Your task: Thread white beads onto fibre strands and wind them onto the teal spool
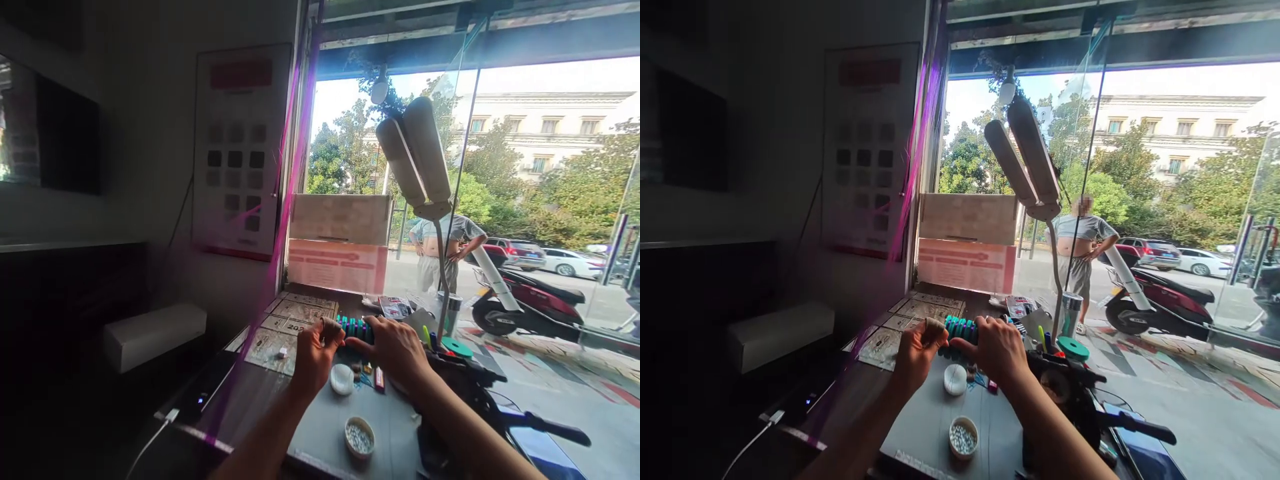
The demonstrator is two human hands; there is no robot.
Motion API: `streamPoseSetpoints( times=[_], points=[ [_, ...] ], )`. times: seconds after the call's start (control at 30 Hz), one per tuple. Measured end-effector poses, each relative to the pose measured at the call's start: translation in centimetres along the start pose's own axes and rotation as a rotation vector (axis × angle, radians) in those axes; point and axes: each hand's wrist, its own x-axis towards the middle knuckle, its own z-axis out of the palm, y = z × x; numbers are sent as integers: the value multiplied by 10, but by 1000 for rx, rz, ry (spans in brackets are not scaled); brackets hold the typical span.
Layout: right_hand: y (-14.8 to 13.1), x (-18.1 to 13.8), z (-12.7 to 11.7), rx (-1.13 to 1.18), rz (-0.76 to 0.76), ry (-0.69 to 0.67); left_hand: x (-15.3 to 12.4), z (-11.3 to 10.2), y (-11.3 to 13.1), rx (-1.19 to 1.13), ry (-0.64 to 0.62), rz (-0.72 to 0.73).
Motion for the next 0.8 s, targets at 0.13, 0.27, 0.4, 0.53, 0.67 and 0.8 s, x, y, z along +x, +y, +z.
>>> streamPoseSetpoints(
  times=[0.13, 0.27, 0.4, 0.53, 0.67, 0.8],
  points=[
    [2, 0, 1, -6, -2, 5, -17, 5, -13, 152, 12, 94],
    [2, -3, 3, -43, -23, 28, -31, 13, -26, 291, 65, 134],
    [1, -6, 1, -41, -24, 51, -47, 14, -28, 366, 68, 195],
    [1, -8, -2, -42, -7, 58, -57, 1, -27, 164, 62, -21],
    [1, -9, -2, -39, -12, 55, -38, -12, -41, -347, 190, -642],
    [1, -9, 0, -36, 18, 45, -18, -6, -52, -571, -219, -910]
  ],
)
